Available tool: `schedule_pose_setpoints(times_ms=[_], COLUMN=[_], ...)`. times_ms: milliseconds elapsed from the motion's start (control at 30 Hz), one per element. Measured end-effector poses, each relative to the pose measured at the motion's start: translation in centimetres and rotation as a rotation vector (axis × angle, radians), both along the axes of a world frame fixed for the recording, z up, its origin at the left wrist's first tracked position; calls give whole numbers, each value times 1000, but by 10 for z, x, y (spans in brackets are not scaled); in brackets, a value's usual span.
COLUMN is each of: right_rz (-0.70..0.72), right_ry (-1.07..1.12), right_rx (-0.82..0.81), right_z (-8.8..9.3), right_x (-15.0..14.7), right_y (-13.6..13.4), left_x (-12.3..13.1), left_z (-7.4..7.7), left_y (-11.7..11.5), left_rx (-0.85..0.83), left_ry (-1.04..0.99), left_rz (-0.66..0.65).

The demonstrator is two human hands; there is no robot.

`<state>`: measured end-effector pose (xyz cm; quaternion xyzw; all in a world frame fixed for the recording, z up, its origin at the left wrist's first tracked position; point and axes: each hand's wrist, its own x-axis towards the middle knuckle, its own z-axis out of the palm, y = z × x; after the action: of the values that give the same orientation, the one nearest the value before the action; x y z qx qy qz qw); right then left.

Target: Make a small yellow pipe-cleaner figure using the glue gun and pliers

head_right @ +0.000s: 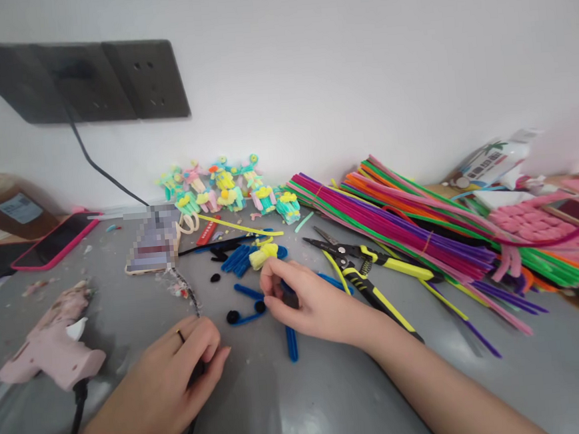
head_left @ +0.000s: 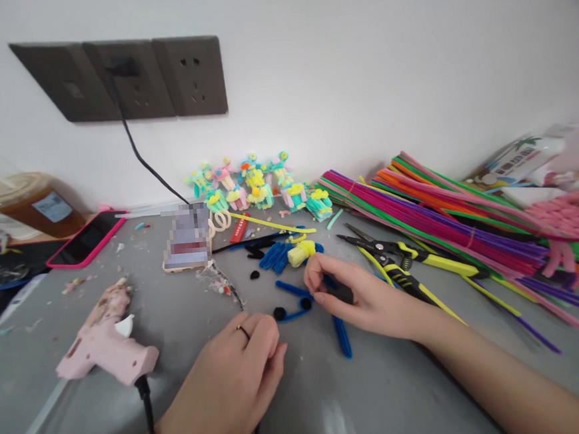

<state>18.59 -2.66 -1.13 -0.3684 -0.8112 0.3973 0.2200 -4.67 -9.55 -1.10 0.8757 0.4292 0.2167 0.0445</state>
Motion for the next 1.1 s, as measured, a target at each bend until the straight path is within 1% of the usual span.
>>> schedule_pose_setpoints(times_ms=[100, 200, 400, 567, 667, 767, 833, 900, 933, 1000, 1033, 1067, 1100], right_rz=[-12, -63, -143, -163, -180, -217, -230, -235, -237, -242, -245, -250, -256], right_ry=[102, 201, 302, 404, 472, 508, 520, 519, 519, 529, 538, 549, 559], right_rx=[-42, -111, -233, -253, -246, -235, -222, -211, -205, -197, -196, -199, -205], right_z=[-1, -4, -14, -18, -20, -24, -25, -26, -27, -27, -27, -28, -28], right_x=[-1, -2, -3, -5, -5, -5, -5, -5, -6, -7, -7, -7, -7], right_y=[5, 10, 17, 20, 22, 26, 28, 29, 29, 29, 30, 30, 30], left_x=[-1, -2, -4, -5, -9, -19, -26, -33, -35, -39, -41, -44, -47], left_z=[-1, -2, -6, -7, -6, -12, -21, -32, -37, -43, -44, -43, -40], left_y=[1, 3, 11, 11, 5, -4, -13, -25, -31, -44, -51, -57, -63], left_rx=[-24, -57, -171, -257, -306, -348, -365, -454, -499, -611, -692, -781, -864], left_ry=[-23, -39, -42, -51, -117, -291, -421, -554, -651, -905, -1017, -1112, -1190], left_rz=[2, -3, -41, -36, -36, -29, 1, 42, 76, 284, 370, 428, 457])
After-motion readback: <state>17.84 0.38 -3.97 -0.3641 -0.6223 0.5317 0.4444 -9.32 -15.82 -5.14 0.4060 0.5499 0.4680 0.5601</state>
